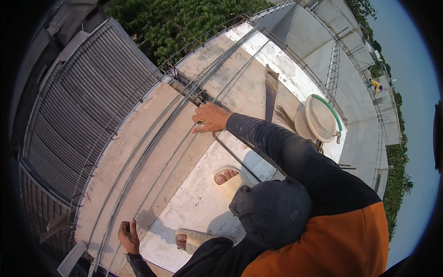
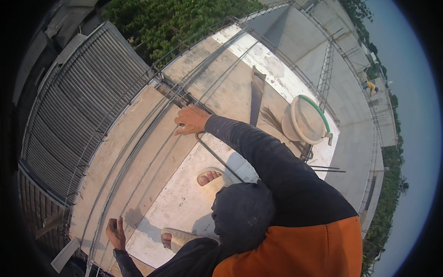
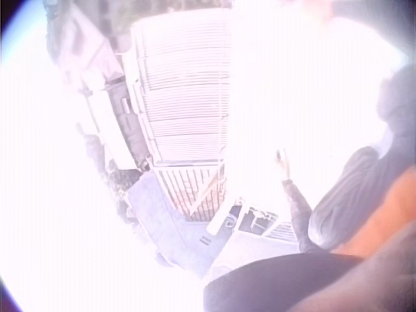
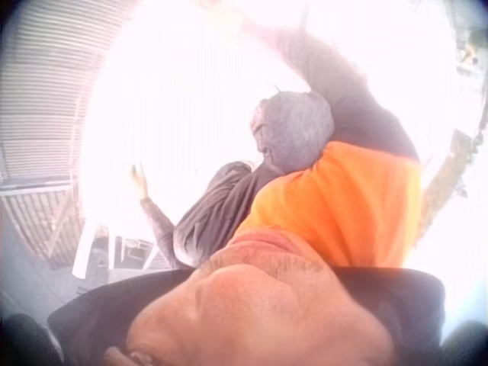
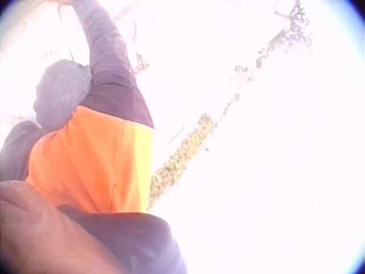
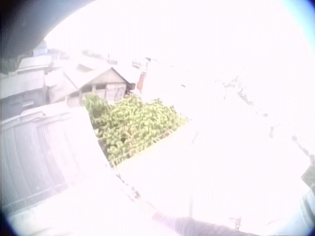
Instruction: The person uses pliers to cut and bend metal rods on a rooftop scaffolding platform. They then pick up a bundle of rods, walk across the platform, and arrange them on the wooden planks.
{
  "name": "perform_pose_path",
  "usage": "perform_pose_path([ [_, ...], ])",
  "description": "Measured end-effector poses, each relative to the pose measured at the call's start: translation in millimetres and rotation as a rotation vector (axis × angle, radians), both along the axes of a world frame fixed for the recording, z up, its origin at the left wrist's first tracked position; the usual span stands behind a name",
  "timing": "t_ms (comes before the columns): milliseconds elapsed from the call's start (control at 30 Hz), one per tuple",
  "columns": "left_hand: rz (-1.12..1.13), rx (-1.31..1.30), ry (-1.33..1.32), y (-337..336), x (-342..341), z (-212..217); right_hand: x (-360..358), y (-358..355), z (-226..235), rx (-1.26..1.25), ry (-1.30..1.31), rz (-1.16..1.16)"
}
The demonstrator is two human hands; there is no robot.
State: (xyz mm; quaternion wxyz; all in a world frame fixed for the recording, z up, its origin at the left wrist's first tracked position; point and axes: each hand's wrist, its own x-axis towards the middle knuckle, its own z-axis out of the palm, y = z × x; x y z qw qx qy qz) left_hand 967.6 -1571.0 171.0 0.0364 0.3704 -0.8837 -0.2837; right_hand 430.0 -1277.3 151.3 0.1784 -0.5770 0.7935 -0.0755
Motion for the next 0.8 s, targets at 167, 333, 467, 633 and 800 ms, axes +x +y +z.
perform_pose_path([
  [167,-0.022,0.110,-0.033,8.8,-26.0,-13.1,-20.0,8.7,3.9,0.049,0.084,-0.057],
  [333,-0.041,0.096,-0.032,11.6,-36.3,-14.6,-21.6,15.7,-5.7,-0.013,0.071,-0.092],
  [467,-0.027,0.080,0.002,12.1,-35.2,-31.9,-15.7,10.9,-8.2,-0.091,0.097,-0.134],
  [633,-0.028,0.043,0.001,11.9,-31.9,-44.8,-7.8,8.1,-8.7,-0.061,0.173,-0.138],
  [800,-0.020,0.008,0.000,10.9,-31.0,-45.6,-2.5,6.5,-8.0,-0.041,0.145,-0.161],
])
